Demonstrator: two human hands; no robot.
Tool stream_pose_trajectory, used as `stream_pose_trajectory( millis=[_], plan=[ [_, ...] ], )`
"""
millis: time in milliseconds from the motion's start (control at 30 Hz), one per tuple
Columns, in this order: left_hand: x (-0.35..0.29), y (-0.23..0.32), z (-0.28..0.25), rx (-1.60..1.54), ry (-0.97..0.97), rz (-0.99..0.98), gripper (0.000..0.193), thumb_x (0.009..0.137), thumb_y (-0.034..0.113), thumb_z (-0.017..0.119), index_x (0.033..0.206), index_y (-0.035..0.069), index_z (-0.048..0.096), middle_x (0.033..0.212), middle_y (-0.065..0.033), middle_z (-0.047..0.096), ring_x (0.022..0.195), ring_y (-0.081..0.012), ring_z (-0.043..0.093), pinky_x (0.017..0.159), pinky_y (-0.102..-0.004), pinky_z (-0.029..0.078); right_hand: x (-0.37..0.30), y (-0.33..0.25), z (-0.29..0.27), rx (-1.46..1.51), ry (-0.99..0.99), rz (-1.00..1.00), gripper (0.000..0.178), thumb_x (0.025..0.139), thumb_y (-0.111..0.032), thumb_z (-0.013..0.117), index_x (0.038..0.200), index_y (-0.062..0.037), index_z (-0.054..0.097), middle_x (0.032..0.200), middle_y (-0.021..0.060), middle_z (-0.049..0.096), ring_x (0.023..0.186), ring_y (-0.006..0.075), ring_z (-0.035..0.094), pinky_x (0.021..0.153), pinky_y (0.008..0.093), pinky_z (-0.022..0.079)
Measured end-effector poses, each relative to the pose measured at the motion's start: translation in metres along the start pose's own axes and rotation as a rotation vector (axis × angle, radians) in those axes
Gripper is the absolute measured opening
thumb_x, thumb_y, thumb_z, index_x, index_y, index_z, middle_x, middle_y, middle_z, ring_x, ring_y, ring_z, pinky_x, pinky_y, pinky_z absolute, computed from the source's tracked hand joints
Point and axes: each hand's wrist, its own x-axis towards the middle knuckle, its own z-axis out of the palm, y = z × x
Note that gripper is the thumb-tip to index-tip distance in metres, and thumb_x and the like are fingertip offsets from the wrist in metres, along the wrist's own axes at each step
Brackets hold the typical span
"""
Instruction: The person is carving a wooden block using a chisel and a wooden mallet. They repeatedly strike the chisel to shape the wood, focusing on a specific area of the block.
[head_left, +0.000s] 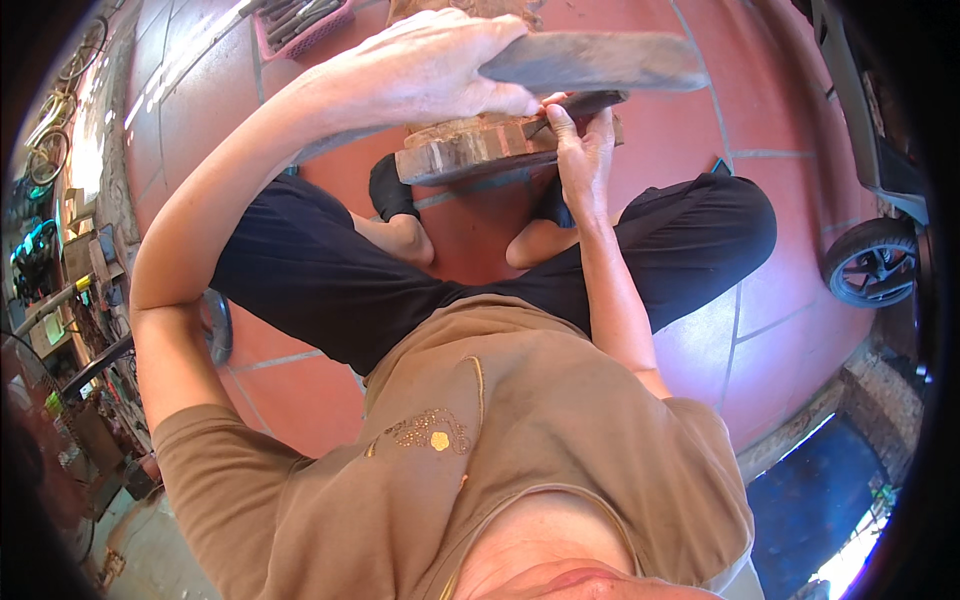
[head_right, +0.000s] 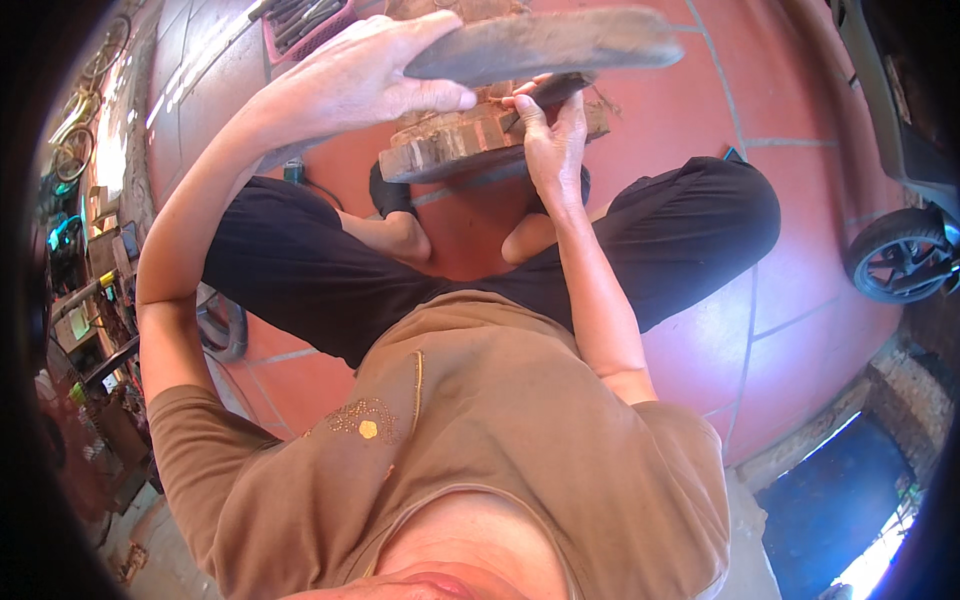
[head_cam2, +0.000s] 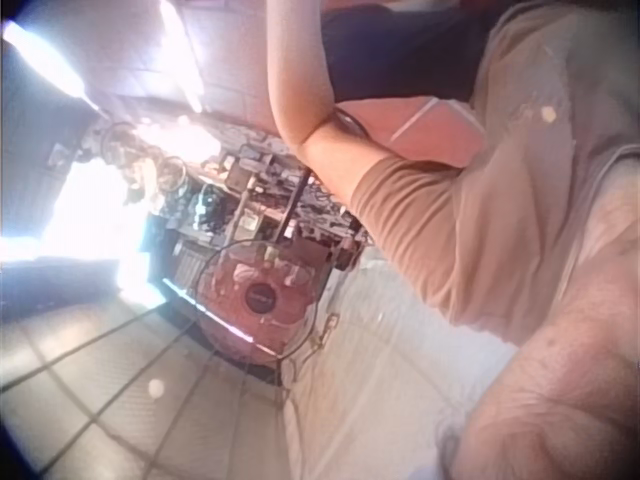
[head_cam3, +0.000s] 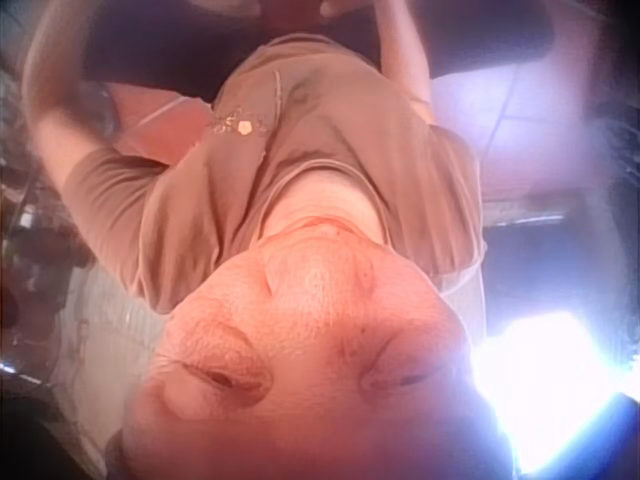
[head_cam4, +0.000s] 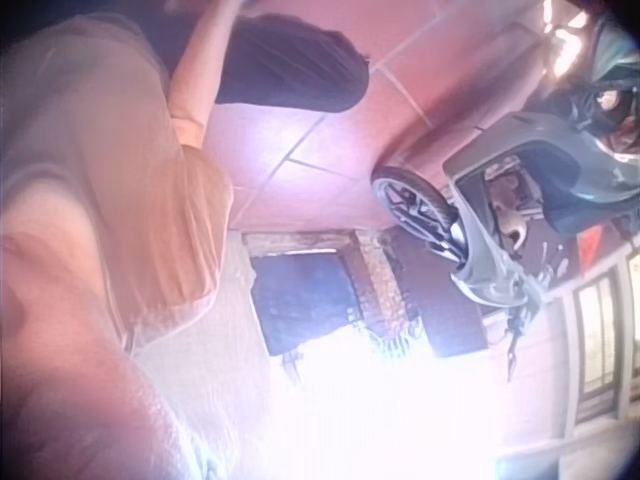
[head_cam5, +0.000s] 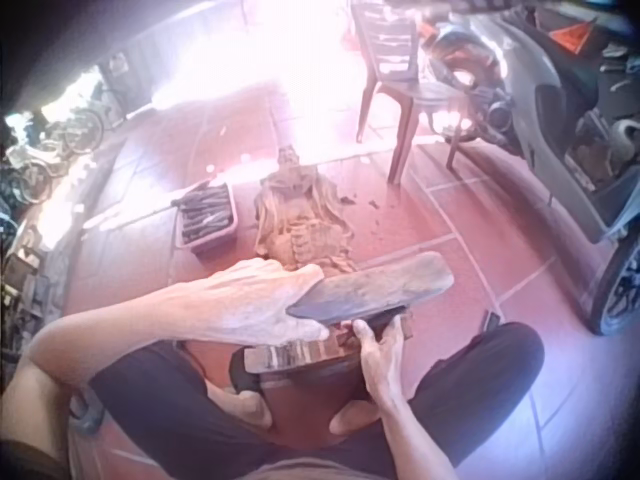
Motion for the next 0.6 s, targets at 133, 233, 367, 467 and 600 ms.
stream_pose_trajectory(
  millis=[133, 233, 367, 467, 600],
  plan=[
    [-0.001, 0.012, -0.011, -0.153, 0.088, 0.073, 0.054, 0.090, 0.041, 0.071, 0.117, -0.002, 0.053, 0.082, -0.0285, 0.066, 0.080, -0.0425, 0.068, 0.070, -0.0461, 0.051, -0.003, -0.011, 0.007, -0.087, 0.012, -0.056, 0.020, 0.096, 0.004, 0.060, 0.114, -0.0018, 0.053, 0.098, 0.0068, 0.066, 0.092, 0.0161, 0.068, 0.083, 0.0300, 0.054],
    [-0.004, 0.023, -0.009, -0.017, -0.053, -0.045, 0.060, 0.089, 0.043, 0.072, 0.126, -0.001, 0.055, 0.086, -0.0278, 0.067, 0.084, -0.0433, 0.067, 0.078, -0.0466, 0.051, -0.002, -0.003, 0.007, -0.221, -0.015, -0.143, 0.018, 0.096, 0.004, 0.062, 0.112, -0.0014, 0.054, 0.097, 0.0058, 0.067, 0.091, 0.0149, 0.068, 0.081, 0.0293, 0.053],
    [0.000, -0.002, 0.002, 0.234, 0.119, 0.165, 0.049, 0.090, 0.034, 0.072, 0.121, 0.000, 0.057, 0.079, -0.0204, 0.067, 0.067, -0.0327, 0.067, 0.061, -0.0388, 0.052, -0.001, -0.005, 0.008, -0.160, -0.045, -0.067, 0.016, 0.097, 0.002, 0.061, 0.110, -0.0018, 0.053, 0.097, 0.0059, 0.067, 0.090, 0.0158, 0.069, 0.083, 0.0294, 0.053],
    [0.002, 0.003, -0.017, -0.005, -0.085, -0.001, 0.050, 0.090, 0.040, 0.071, 0.109, -0.003, 0.053, 0.077, -0.0276, 0.065, 0.075, -0.0435, 0.068, 0.063, -0.0470, 0.051, 0.002, -0.003, 0.002, 0.063, -0.003, 0.030, 0.018, 0.097, 0.002, 0.060, 0.112, -0.0027, 0.051, 0.100, 0.0073, 0.067, 0.091, 0.0178, 0.069, 0.085, 0.0297, 0.053],
    [-0.008, 0.004, -0.023, -0.318, 0.169, 0.070, 0.051, 0.090, 0.037, 0.073, 0.111, -0.007, 0.055, 0.090, -0.0280, 0.068, 0.083, -0.0347, 0.070, 0.074, -0.0421, 0.052, 0.008, -0.003, -0.012, 0.204, 0.090, 0.332, 0.021, 0.100, -0.004, 0.060, 0.118, -0.0048, 0.050, 0.104, 0.0082, 0.065, 0.095, 0.0232, 0.071, 0.082, 0.0334, 0.057]
  ],
)
